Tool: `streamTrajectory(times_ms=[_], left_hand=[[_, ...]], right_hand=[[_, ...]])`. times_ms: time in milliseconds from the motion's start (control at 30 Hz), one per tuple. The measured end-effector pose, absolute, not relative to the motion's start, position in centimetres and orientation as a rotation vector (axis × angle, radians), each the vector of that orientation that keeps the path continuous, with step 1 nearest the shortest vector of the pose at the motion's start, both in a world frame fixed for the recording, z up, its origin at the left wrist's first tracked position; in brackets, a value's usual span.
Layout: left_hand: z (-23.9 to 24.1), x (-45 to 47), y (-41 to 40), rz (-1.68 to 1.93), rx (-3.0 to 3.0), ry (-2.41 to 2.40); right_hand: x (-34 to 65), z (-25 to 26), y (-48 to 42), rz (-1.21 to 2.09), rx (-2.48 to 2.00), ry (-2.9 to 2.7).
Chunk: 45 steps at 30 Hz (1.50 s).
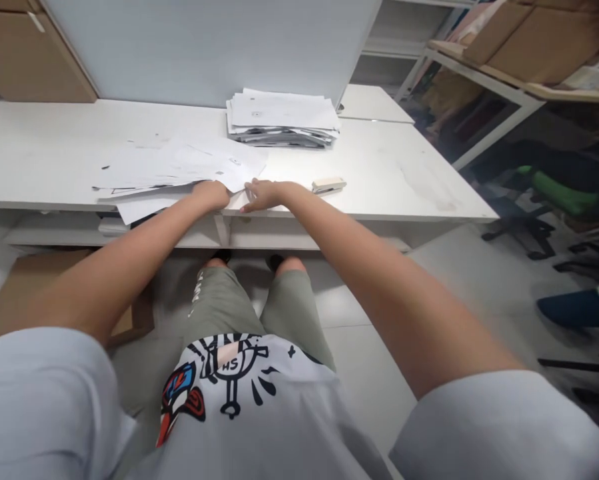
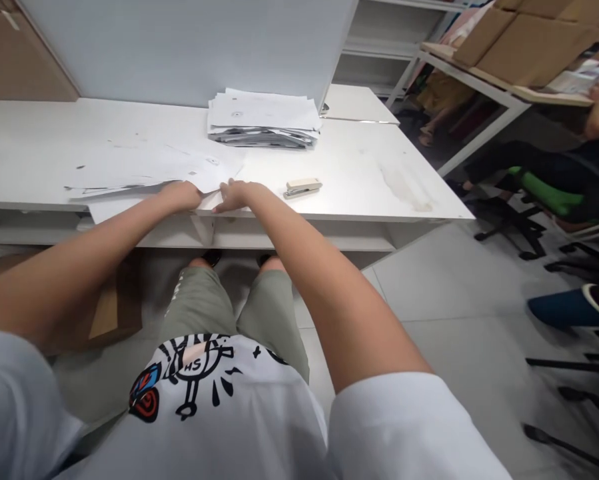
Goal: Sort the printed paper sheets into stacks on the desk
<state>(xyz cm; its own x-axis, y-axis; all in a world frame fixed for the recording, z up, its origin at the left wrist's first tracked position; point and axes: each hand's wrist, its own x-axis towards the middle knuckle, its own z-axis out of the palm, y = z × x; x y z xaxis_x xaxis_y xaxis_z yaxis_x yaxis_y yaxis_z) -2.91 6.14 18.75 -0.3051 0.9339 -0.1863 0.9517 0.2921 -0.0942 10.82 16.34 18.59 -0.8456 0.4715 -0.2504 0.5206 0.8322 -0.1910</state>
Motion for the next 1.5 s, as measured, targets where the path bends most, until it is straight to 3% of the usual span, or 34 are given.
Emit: streamTrajectory(times_ms=[300,467,700,867,1300,1500], left_hand=[[19.4,-3.1,-0.5,0.027,2.353,2.463],[17.4,-6.4,1.4,-0.198,2.496,2.113],[18.0,-4.7,1.3,-0.12,2.657,1.802],[18.3,-0.2,4.7,-0.007,2.811,1.616],[15.3,7.9,10.0,0.184,3.002,1.456],[14.6,7.2,9.2,0.375,2.777,1.796]], right_hand=[[13.2,15.0,12.8,-0.309,0.943,3.16],[13.8,14.9,12.5,-0.395,0.975,3.273],[23.2,18.4,18.4,-0.207,1.66,3.25],[28.0,16.4,21.6,-0.501,1.89,2.966],[28.9,14.0,22.4,-0.809,1.809,3.193],[29.0,12.7,22.3,-0.821,1.854,3.237]])
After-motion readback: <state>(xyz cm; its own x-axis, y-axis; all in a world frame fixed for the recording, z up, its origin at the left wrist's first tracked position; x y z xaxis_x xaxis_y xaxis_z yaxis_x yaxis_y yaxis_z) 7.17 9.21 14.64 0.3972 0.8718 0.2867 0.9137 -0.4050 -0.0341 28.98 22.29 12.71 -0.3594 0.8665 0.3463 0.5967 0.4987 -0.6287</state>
